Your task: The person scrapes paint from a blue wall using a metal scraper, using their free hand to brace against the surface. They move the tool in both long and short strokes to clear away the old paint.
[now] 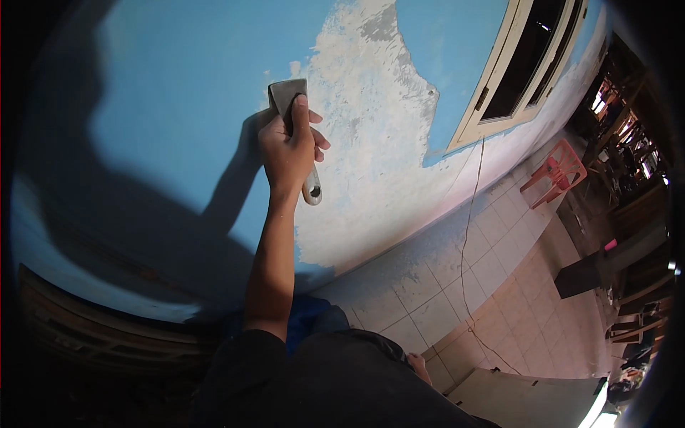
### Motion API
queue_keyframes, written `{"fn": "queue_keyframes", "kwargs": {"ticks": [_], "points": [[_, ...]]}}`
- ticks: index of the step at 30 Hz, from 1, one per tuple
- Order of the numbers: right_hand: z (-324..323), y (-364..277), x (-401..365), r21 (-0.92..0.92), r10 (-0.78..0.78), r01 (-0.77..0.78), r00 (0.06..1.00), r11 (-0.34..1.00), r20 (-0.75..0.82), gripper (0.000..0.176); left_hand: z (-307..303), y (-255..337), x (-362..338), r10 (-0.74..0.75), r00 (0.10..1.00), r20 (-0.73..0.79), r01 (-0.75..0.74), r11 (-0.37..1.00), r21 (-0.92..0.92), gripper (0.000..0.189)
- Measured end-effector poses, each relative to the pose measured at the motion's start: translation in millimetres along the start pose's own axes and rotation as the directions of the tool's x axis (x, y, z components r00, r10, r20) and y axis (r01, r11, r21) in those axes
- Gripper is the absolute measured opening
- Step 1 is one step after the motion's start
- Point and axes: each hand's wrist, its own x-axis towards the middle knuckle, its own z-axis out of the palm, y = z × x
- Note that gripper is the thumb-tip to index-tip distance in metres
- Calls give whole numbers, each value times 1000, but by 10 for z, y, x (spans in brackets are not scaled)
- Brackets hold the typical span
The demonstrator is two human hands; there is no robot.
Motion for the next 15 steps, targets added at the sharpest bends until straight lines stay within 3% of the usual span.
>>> {"fn": "queue_keyframes", "kwargs": {"ticks": [3,6,12,13,15], "points": [[89,380,333,-72,-17,19,999,997,28,41,46,104,127,82,997,-5,-82,997,13,44],[86,607,418,-89,-32,36,998,995,46,41,67,231,168,51,999,17,-51,999,-5,45],[37,159,167,26,48,-48,999,999,11,41,56,-7,15,-7,1000,-29,7,1000,-4,44],[15,73,94,54,70,-70,998,996,4,42,51,4,76,48,999,-1,-48,999,10,43],[17,98,109,-28,32,-32,999,999,-3,43,97,168,175,62,998,15,-61,998,-25,43]]}}
